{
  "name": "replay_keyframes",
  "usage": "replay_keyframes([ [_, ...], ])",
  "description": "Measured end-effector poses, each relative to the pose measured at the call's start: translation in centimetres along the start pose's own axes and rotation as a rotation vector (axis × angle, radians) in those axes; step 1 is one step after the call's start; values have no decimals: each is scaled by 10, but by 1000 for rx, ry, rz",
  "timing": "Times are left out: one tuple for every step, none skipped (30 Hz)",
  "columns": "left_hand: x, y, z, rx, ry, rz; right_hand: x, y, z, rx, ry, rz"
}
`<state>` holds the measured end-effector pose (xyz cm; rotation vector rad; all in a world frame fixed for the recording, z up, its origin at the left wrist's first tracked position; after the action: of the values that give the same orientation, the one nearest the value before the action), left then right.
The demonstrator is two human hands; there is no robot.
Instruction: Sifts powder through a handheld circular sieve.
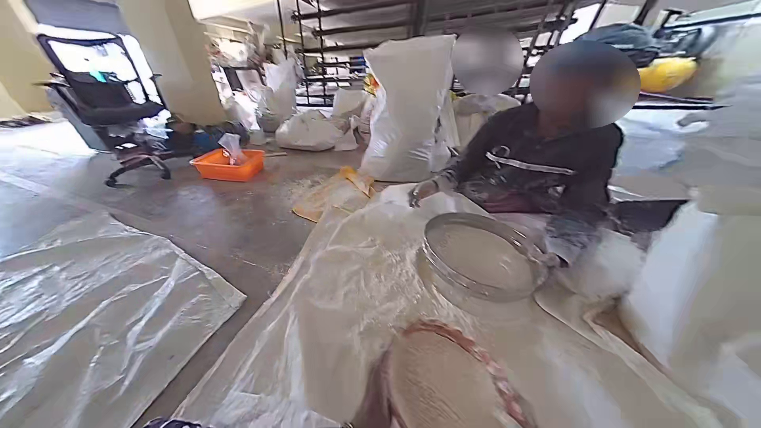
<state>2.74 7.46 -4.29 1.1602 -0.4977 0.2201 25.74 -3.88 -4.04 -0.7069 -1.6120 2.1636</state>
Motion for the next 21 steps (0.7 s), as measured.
replay_keyframes([
  [-2,1,-1,-9,-3,14,5,-1,3,12,-3,3],
  [1,-2,-1,-45,-17,38,4,-5,6,28,4,-8],
  [10,-7,1,-95,-69,59,-5,-9,5,50,24,-32],
  [18,-11,5,-135,-149,66,-18,-10,2,76,44,-72],
  [23,-13,8,-153,-238,55,-29,-11,1,115,74,-124],
  [23,-13,7,-140,-268,29,-33,-14,3,145,118,-172],
  [19,-14,4,-115,-216,6,-31,-16,7,144,129,-192],
  [14,-12,0,-94,-130,-4,-22,-17,9,115,89,-192],
  [11,-10,-3,-83,-69,6,-11,-18,11,84,46,-186],
  [10,-7,-2,-71,-35,6,-4,-19,11,68,22,-193],
  [12,-5,0,-66,-68,4,-4,-21,9,57,24,-209],
  [14,-6,5,-70,-155,-18,-9,-22,7,62,43,-242],
  [17,-11,12,-85,-275,-45,-20,-19,4,94,74,-294],
  [22,-14,16,-110,-409,-58,-30,-16,0,124,120,-348],
  [24,-17,17,-131,-475,-58,-35,-15,-1,149,151,-372],
  [23,-16,15,-125,-437,-59,-34,-19,1,144,139,-342],
  [21,-14,12,-105,-320,-57,-28,-23,5,128,103,-282],
  [18,-11,10,-104,-212,-45,-18,-24,11,129,69,-238],
  [15,-9,6,-102,-151,-16,-9,-22,13,144,37,-221],
  [13,-6,2,-93,-121,12,-4,-19,11,158,11,-215],
  [12,-4,1,-85,-120,26,-2,-17,7,168,-6,-216],
])
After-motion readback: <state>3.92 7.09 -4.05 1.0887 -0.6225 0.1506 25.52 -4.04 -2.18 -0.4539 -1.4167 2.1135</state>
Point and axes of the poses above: each hand's wrist, its own z-axis away from the middle knuckle, its own x-axis out of the palm, y = z × x, the point moved 6 cm from there along -z, towards the middle knuckle, and after that the axes turned 8 degrees about x, right-handed, at the moved point
